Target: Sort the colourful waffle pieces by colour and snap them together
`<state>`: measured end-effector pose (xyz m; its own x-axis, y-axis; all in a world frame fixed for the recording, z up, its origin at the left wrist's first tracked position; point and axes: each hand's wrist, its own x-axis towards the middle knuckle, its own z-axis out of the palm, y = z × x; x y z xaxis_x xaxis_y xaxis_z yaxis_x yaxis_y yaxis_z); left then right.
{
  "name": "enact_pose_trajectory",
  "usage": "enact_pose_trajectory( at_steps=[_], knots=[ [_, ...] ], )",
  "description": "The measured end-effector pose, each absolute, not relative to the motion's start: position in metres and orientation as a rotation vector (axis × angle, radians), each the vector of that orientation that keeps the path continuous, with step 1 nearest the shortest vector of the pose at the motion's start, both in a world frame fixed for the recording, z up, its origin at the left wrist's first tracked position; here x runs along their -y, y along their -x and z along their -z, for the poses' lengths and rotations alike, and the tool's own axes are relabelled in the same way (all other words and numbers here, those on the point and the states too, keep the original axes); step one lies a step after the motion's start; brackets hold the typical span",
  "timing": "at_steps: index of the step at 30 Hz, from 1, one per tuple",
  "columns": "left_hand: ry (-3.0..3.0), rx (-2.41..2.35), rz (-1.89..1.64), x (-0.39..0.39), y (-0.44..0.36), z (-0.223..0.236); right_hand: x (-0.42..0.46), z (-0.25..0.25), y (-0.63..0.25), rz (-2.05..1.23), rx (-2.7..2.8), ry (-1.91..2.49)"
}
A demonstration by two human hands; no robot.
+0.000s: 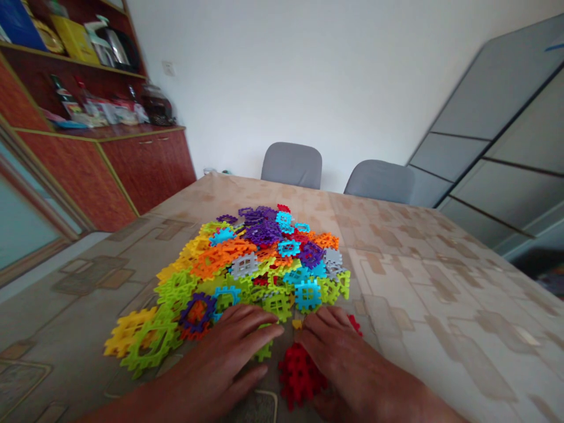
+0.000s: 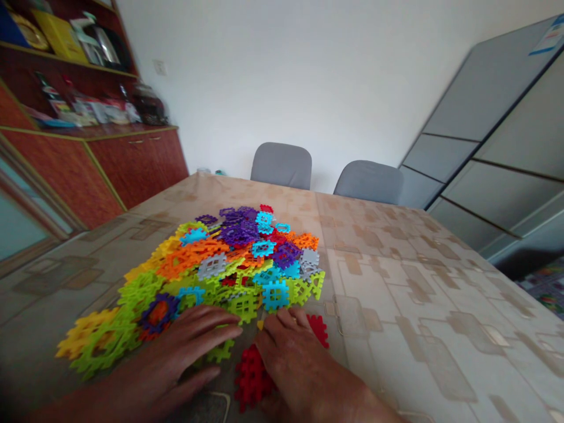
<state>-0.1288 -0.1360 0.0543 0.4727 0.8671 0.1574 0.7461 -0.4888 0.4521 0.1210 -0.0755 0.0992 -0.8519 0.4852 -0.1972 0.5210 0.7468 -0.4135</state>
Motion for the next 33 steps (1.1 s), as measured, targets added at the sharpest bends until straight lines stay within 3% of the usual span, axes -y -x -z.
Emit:
enact_pose_trajectory(
  at_steps=[7,17,23,33],
  knots=[
    [-2.445,-1.394,-0.662,0.134,0.132,-0.056,0.079,-0.093,-0.117,0.649,-2.867,-0.833],
    [-2.470,-1.315,-0.524,0.152,0.109,-0.058,0.058,-0.123,-0.149,0.538,-2.810,-1.028],
    [-2.480,-1.334,-0.508,0.149,0.108,-0.049,0.071,-0.109,-0.135,0.709,-2.860,-0.816],
    [-2.384,-1.461,-0.268,0.145,0.118,-0.049,0.081,-0.097,-0.120,0.629,-2.897,-0.844]
  ],
)
